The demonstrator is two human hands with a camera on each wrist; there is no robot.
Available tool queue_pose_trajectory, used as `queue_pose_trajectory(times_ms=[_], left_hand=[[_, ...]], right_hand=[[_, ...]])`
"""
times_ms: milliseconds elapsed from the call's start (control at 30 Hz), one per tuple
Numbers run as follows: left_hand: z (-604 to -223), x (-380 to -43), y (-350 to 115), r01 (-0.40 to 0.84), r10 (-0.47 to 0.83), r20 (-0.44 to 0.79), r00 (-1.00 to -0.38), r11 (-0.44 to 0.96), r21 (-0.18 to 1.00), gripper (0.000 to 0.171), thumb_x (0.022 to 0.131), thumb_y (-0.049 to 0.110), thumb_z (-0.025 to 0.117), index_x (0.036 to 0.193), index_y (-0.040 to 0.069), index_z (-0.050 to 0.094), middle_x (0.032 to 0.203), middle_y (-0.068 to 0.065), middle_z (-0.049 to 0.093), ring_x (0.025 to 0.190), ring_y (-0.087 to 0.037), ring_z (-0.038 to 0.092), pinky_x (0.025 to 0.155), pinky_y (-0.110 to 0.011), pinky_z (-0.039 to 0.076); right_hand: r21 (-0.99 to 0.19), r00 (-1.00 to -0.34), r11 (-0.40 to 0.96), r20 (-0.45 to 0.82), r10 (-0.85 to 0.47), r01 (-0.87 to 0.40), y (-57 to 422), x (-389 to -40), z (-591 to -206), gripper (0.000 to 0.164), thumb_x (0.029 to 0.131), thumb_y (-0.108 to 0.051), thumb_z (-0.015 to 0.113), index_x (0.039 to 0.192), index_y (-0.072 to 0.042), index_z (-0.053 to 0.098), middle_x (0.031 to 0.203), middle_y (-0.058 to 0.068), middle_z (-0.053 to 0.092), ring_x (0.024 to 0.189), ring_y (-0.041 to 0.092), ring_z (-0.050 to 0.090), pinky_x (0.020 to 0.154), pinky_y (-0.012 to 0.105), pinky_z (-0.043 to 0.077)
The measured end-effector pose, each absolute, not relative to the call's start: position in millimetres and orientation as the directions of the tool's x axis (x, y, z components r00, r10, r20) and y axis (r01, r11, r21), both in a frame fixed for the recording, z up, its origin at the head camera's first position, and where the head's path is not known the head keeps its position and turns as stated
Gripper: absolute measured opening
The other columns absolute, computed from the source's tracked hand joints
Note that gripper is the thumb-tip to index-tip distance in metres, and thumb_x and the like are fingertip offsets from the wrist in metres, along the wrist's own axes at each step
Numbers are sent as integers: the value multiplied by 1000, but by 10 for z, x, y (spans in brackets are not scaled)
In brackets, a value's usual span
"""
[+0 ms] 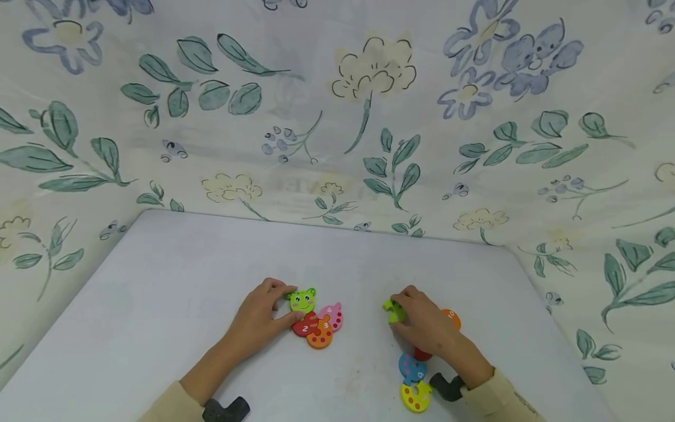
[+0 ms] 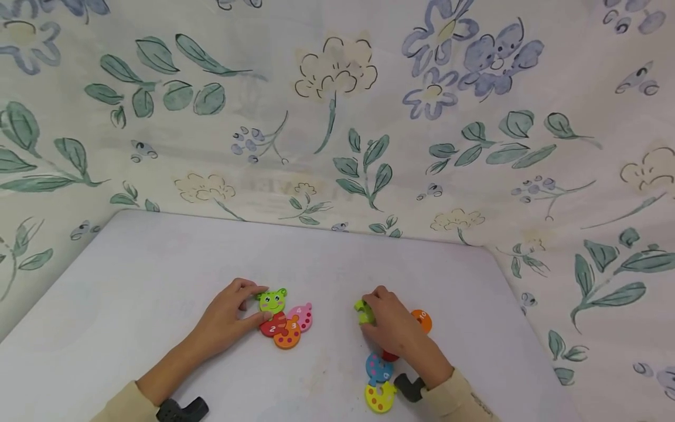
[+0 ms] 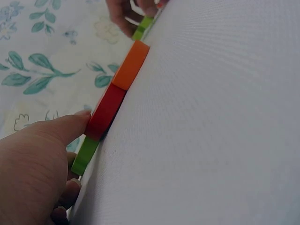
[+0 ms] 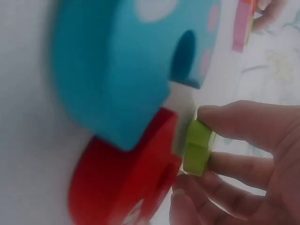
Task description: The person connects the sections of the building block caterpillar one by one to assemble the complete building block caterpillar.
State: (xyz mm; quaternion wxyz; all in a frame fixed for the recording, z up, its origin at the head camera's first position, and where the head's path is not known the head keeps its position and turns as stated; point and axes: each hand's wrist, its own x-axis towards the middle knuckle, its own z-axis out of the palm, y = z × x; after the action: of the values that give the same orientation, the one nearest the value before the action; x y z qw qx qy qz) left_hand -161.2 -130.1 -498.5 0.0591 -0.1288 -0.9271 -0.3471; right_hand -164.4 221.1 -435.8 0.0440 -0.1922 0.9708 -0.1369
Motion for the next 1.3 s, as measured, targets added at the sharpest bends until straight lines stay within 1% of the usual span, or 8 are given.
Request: queue_pose_trajectory(times_ms=[467, 733, 933, 1133, 1300], left_hand=[[-4993, -1606, -1301, 276, 195, 196, -961, 727, 629, 57, 85, 40, 88, 134, 16, 70, 119, 2, 58, 87, -10, 49, 73, -30, 45], [-4996, -1607, -1304, 276, 197, 193, -961, 729, 626, 57, 86, 40, 87, 135, 16, 69, 119, 2, 58, 87, -10, 49, 73, -30, 46], [-4975, -1605, -1308, 272, 198, 187, -962, 730, 627, 56, 86, 39, 87, 135, 17, 69, 119, 2, 58, 87, -10, 49, 73, -30, 45], [-4964, -1602, -1313, 275, 194, 195, -961, 727, 629, 56, 86, 37, 87, 135, 16, 69, 118, 2, 58, 87, -10, 49, 73, -30, 46], [-4972, -1601, -1307, 273, 195, 191, -962, 726, 631, 56, 86, 38, 87, 135, 17, 69, 118, 2, 58, 88, -10, 49, 74, -30, 46]], right_hand=[[-307, -895, 861, -59, -442, -405, 1990, -1688, -4260, 53, 90, -15, 84, 135, 1, 64, 125, 10, 59, 104, 18, 60, 95, 37, 55], [-294, -883, 853, -53, -466, -432, 1869, -1721, -4260, 54, 90, -19, 84, 137, -2, 64, 129, 9, 59, 107, 17, 60, 98, 37, 54], [-307, -856, 825, -55, -513, -475, 1772, -1744, -4236, 52, 91, -16, 84, 136, -2, 64, 126, 8, 60, 110, 19, 61, 99, 38, 53], [-322, -827, 803, -95, -554, -501, 1669, -1784, -4189, 52, 93, -21, 82, 139, -5, 63, 131, 8, 60, 114, 21, 62, 102, 40, 52], [-336, -816, 796, -118, -566, -503, 1620, -1815, -4198, 53, 93, -22, 81, 140, -6, 62, 133, 7, 61, 117, 22, 63, 102, 41, 52]])
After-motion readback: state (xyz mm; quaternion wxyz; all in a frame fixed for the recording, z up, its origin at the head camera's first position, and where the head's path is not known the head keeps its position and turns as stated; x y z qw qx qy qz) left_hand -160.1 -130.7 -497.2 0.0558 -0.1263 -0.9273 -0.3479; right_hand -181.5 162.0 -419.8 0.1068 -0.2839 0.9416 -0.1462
